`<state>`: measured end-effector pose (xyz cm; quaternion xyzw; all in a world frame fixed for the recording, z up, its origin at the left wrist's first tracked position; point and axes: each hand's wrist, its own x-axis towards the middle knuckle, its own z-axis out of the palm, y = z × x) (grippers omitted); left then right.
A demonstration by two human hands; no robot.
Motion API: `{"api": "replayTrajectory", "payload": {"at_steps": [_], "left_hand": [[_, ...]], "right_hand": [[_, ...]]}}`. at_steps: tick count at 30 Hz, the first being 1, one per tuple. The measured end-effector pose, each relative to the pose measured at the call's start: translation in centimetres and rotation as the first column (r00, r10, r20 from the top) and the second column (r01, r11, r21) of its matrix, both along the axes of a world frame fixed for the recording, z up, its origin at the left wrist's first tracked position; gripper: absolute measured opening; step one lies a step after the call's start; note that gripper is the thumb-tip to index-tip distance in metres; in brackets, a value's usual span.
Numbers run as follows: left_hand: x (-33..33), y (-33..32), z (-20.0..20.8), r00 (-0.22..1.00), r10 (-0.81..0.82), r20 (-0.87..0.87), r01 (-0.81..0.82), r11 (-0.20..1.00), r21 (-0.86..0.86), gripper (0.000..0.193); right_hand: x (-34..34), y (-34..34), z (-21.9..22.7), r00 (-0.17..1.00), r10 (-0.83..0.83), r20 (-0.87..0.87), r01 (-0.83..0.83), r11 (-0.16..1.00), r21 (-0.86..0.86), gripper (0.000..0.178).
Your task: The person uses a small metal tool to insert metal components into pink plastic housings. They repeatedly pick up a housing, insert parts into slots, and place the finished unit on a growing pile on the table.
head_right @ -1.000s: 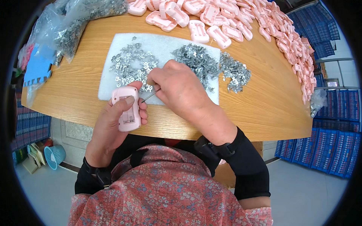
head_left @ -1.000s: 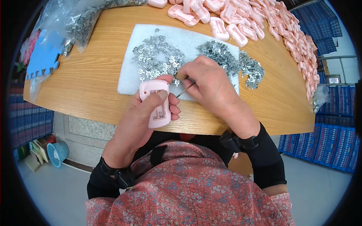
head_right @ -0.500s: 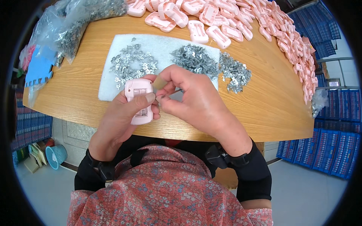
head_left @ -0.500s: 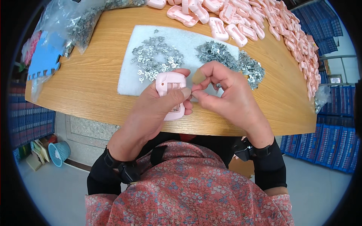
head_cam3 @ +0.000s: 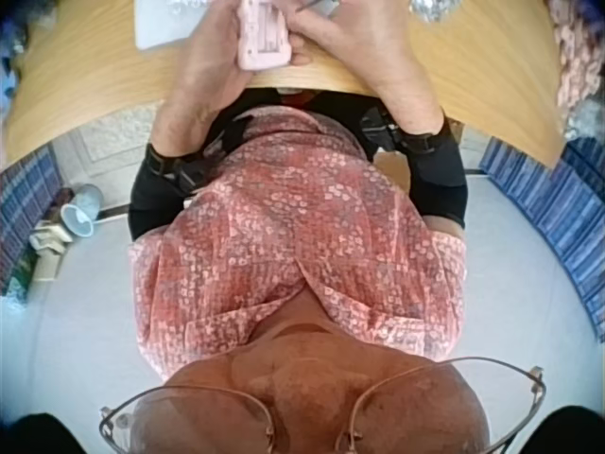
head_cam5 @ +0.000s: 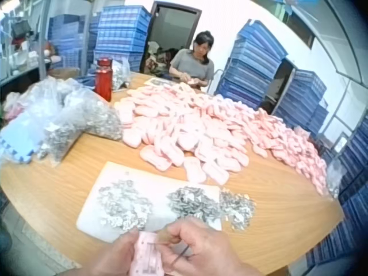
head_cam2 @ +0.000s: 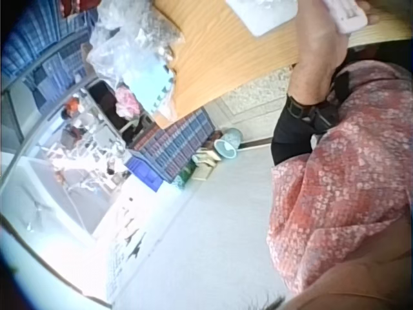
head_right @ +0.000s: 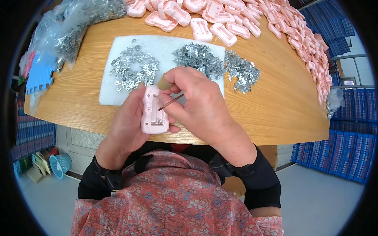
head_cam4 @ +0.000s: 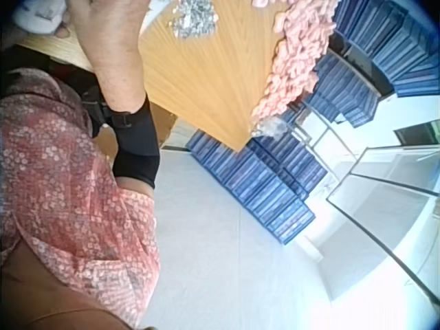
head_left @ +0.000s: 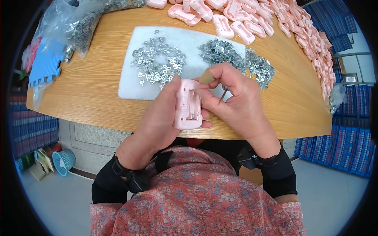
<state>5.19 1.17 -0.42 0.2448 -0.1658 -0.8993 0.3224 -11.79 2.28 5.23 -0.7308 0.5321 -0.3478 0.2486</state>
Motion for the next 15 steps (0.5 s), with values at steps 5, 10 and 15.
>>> {"api": "replayTrajectory", "payload": {"at_steps": [5, 10, 15], "left_hand": [[-0.45, 0.32, -0.26, 0.997, -0.007, 0.077, 0.009, 1.000, -0.018, 0.060], [-0.44, 0.26, -0.14, 0.997, -0.017, 0.080, 0.021, 0.999, -0.042, 0.060], [-0.49, 0.29, 0.11, 0.996, -0.007, 0.088, 0.010, 1.000, -0.027, 0.059]], "right_hand": [[-0.14, 0.05, -0.17, 0.998, -0.017, -0.066, 0.015, 1.000, -0.023, 0.017], [-0.29, 0.19, -0.33, 0.995, -0.020, -0.099, 0.016, 0.999, -0.036, 0.018], [-0.54, 0.32, -0.32, 0.989, 0.011, -0.147, -0.018, 0.999, -0.047, 0.020]]}}
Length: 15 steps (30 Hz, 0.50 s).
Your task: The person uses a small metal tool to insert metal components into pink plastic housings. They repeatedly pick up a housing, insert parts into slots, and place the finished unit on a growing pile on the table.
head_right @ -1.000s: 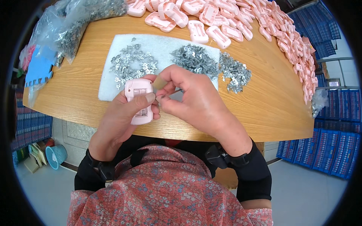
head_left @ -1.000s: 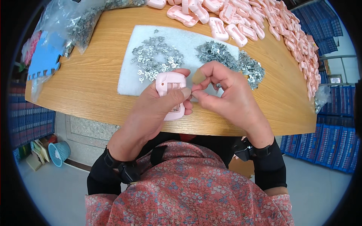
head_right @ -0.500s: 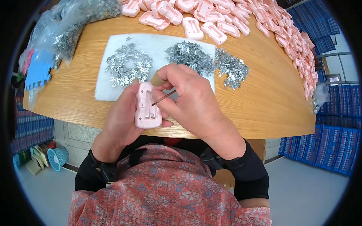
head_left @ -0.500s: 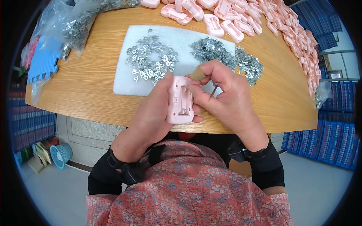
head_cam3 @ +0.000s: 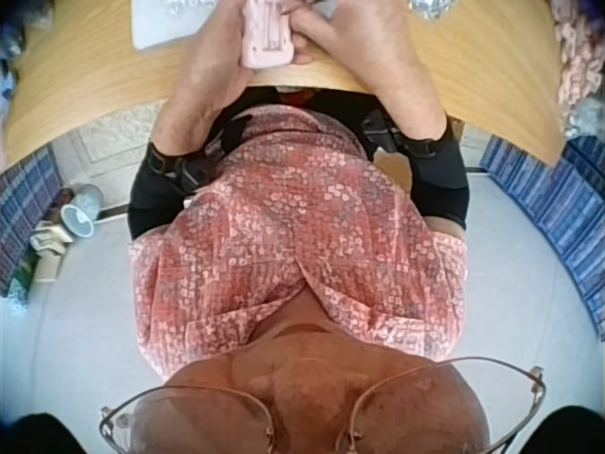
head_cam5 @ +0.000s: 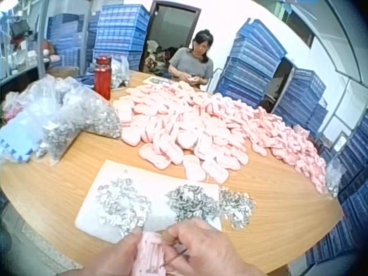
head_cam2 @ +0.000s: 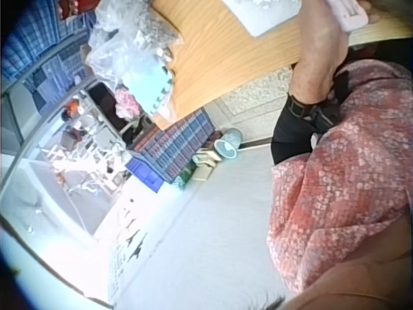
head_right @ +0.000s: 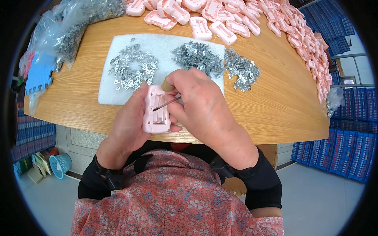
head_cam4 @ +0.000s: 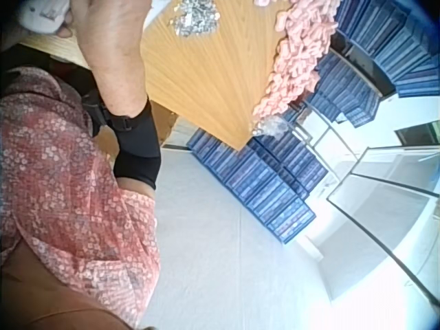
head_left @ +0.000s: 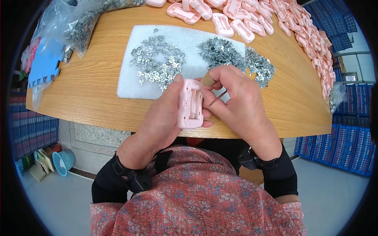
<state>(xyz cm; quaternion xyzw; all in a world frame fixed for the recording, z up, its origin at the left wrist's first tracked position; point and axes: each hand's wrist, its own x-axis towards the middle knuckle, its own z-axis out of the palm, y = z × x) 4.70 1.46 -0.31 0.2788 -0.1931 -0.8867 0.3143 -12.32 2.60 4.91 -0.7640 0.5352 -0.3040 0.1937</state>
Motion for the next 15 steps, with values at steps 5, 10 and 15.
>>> {"api": "replayTrajectory", "payload": {"at_steps": [5, 10, 15], "left_hand": [[-0.4, 0.0, 0.7, 0.999, 0.015, 0.039, -0.014, 1.000, -0.002, 0.060], [-0.7, -0.1, 0.8, 0.998, 0.005, 0.059, -0.006, 1.000, 0.014, 0.060], [-0.9, -0.1, 1.2, 0.995, 0.007, 0.095, -0.009, 1.000, 0.019, 0.059]], "right_hand": [[0.9, 0.4, 0.0, 0.992, -0.023, -0.128, 0.008, 0.993, -0.114, 0.021], [0.5, 0.2, -0.3, 0.995, -0.070, -0.074, 0.067, 0.997, -0.039, 0.022], [0.6, 0.3, -0.3, 0.990, -0.087, -0.109, 0.079, 0.994, -0.076, 0.022]]}}
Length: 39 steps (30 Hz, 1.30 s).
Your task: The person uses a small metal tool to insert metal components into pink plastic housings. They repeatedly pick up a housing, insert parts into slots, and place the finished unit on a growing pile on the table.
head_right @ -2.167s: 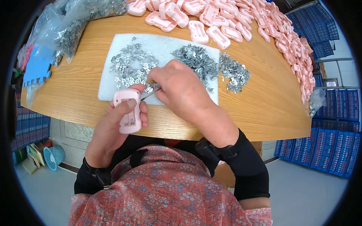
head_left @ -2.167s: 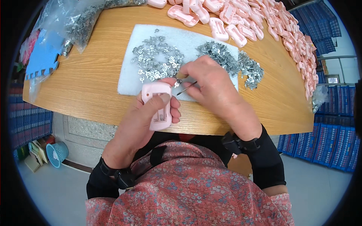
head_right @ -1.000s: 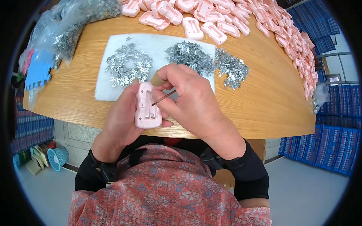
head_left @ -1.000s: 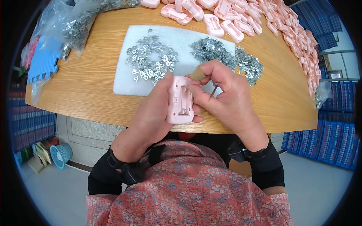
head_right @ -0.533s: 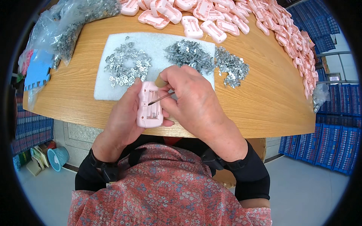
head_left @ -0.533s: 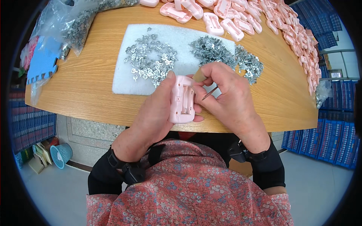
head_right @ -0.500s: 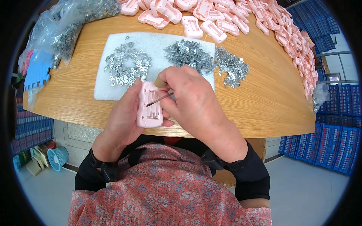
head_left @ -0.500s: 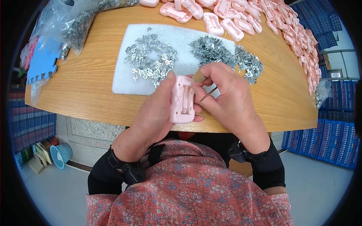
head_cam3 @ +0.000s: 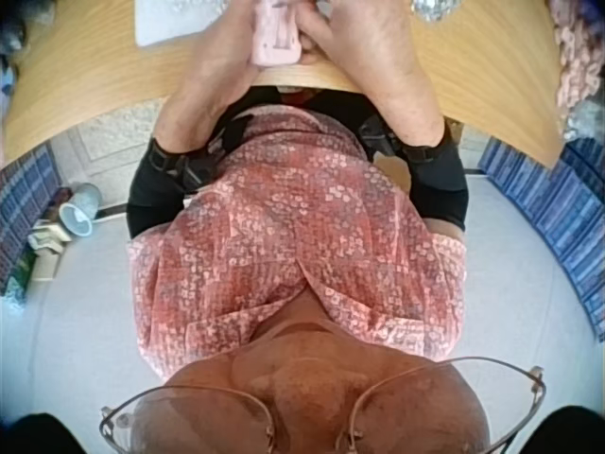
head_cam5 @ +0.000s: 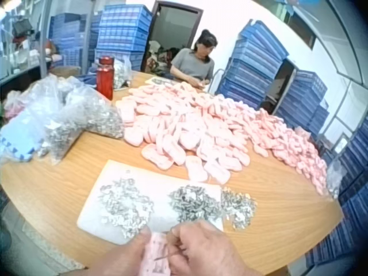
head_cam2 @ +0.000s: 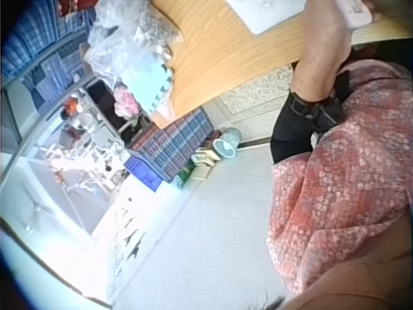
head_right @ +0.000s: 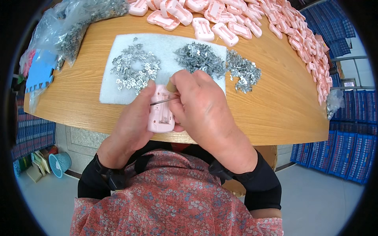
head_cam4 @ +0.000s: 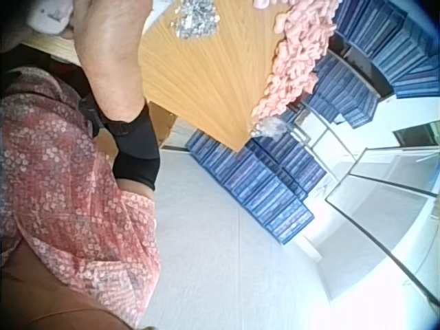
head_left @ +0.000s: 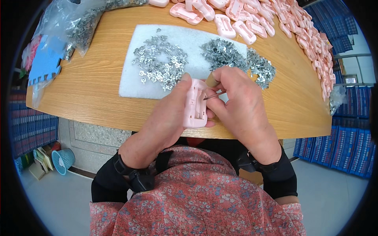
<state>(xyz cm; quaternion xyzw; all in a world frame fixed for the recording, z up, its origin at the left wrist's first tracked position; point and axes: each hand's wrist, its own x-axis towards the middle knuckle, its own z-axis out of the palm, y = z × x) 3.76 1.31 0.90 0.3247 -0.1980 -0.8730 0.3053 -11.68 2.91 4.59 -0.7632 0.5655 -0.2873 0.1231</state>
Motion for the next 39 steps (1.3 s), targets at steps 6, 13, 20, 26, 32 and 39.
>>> {"api": "replayTrajectory", "payload": {"at_steps": [6, 13, 20, 26, 32, 39], "left_hand": [[0.1, -0.1, -0.8, 1.000, -0.018, 0.000, 0.018, 1.000, -0.007, 0.056], [0.4, -0.3, -1.2, 0.996, -0.055, -0.069, 0.055, 0.998, -0.007, 0.054], [0.2, -0.3, -1.1, 0.996, 0.082, -0.037, -0.079, 0.995, 0.067, 0.045], [0.3, -0.5, -1.9, 0.994, 0.058, -0.089, -0.054, 0.997, 0.049, 0.048], [0.4, -0.5, -1.7, 0.990, 0.035, -0.135, -0.029, 0.998, 0.050, 0.054], [0.3, -0.2, -1.1, 0.995, -0.020, -0.101, 0.025, 0.999, 0.047, 0.055]], "right_hand": [[0.2, 0.4, 0.4, 0.995, -0.026, -0.100, 0.026, 1.000, 0.003, 0.025], [0.2, 0.2, 0.4, 0.999, -0.011, -0.046, 0.012, 1.000, 0.011, 0.021], [1.0, 1.4, -0.5, 0.995, -0.024, -0.096, 0.012, 0.992, -0.124, 0.025], [0.4, 2.1, -0.7, 0.999, 0.038, -0.015, -0.040, 0.991, -0.131, 0.030], [-0.4, 2.1, -0.6, 0.997, 0.042, 0.063, -0.029, 0.980, -0.195, 0.034], [-1.0, 2.5, -0.6, 0.990, 0.095, 0.104, -0.077, 0.983, -0.165, 0.045]]}}
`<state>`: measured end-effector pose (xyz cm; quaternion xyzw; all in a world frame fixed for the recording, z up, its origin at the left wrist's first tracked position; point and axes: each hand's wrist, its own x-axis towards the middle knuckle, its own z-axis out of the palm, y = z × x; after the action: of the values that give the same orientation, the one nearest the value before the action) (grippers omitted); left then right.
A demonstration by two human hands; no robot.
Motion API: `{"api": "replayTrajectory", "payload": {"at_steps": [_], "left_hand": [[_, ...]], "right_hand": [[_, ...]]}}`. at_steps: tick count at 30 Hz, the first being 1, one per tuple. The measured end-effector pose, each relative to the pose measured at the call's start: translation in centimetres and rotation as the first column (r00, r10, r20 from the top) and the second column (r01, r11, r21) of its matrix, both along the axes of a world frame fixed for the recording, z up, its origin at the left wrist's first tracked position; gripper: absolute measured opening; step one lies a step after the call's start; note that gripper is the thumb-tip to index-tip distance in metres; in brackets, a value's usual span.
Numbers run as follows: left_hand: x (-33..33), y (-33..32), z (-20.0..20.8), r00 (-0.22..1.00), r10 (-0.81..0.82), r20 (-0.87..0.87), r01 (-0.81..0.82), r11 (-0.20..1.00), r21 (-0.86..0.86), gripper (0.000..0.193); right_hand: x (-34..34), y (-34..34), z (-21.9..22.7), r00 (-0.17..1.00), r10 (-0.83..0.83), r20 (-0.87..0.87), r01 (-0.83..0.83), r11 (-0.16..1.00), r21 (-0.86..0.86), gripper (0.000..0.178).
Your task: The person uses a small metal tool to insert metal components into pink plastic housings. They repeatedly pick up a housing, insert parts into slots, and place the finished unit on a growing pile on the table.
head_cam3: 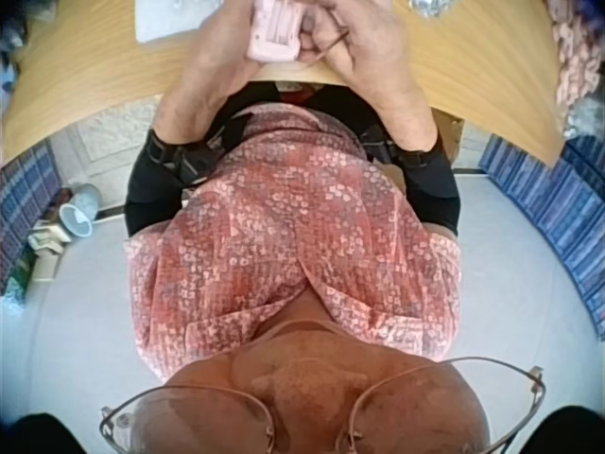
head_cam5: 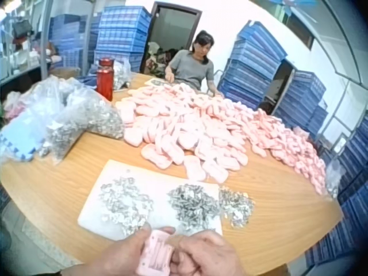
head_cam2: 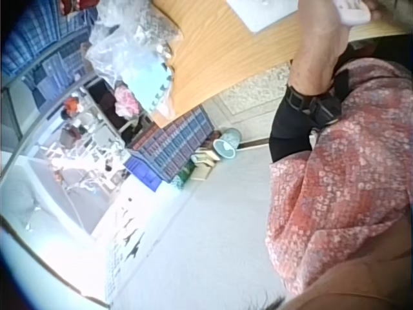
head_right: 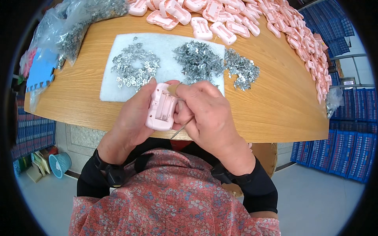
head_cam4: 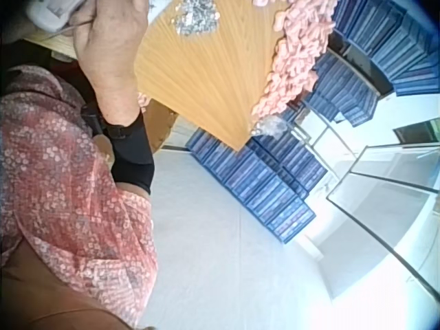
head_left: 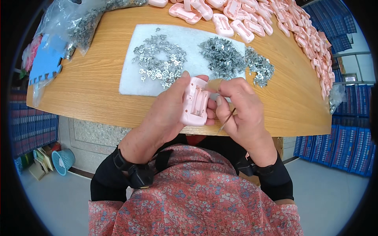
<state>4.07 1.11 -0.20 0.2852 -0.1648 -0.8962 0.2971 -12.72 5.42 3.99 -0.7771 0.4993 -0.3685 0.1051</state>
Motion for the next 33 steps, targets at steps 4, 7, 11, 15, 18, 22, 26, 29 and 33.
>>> {"api": "replayTrajectory", "payload": {"at_steps": [4, 7, 11, 15, 18, 22, 26, 29, 33], "left_hand": [[0.0, 0.0, -0.6, 0.999, -0.011, -0.039, 0.010, 1.000, -0.022, 0.055], [0.3, 0.0, -1.0, 0.995, -0.054, -0.081, 0.052, 0.998, -0.026, 0.055], [0.1, -0.2, -0.6, 0.995, -0.064, -0.072, 0.063, 0.998, -0.023, 0.052], [0.4, -0.4, -0.5, 0.992, -0.053, -0.111, 0.059, 0.997, 0.055, 0.052], [0.4, -0.5, 0.2, 0.990, -0.062, -0.126, 0.069, 0.996, 0.055, 0.053], [0.2, -0.2, 0.1, 0.983, -0.124, -0.132, 0.120, 0.992, -0.039, 0.055], [-0.2, 0.2, 0.4, 0.968, -0.247, -0.031, 0.242, 0.962, -0.128, 0.057], [-0.4, 0.6, 0.5, 0.980, -0.192, 0.054, 0.199, 0.963, -0.182, 0.052], [-0.3, 0.9, -0.4, 0.960, -0.028, 0.277, 0.168, 0.854, -0.493, 0.040]], "right_hand": [[-0.1, 0.2, 0.1, 0.995, 0.049, -0.086, -0.048, 0.999, 0.004, 0.045], [-0.2, 0.1, -0.2, 0.995, 0.060, -0.076, -0.062, 0.998, -0.024, 0.042], [-0.5, 0.4, -0.2, 0.998, -0.058, 0.009, 0.057, 0.997, 0.052, 0.030], [-0.5, 0.5, 0.1, 1.000, 0.005, -0.013, -0.004, 0.999, 0.037, 0.020], [-0.6, 1.0, -0.3, 0.998, -0.061, 0.013, 0.060, 0.994, 0.092, 0.021], [-0.7, 1.0, -0.8, 0.761, -0.314, 0.569, -0.063, 0.836, 0.546, 0.024], [-1.9, 0.4, -0.3, 0.578, -0.378, 0.723, -0.362, 0.675, 0.642, 0.026], [-2.5, 0.5, -0.8, 0.546, -0.421, 0.725, -0.383, 0.644, 0.662, 0.027], [-2.8, 0.5, -1.8, 0.504, -0.468, 0.726, -0.391, 0.626, 0.675, 0.030]]}}
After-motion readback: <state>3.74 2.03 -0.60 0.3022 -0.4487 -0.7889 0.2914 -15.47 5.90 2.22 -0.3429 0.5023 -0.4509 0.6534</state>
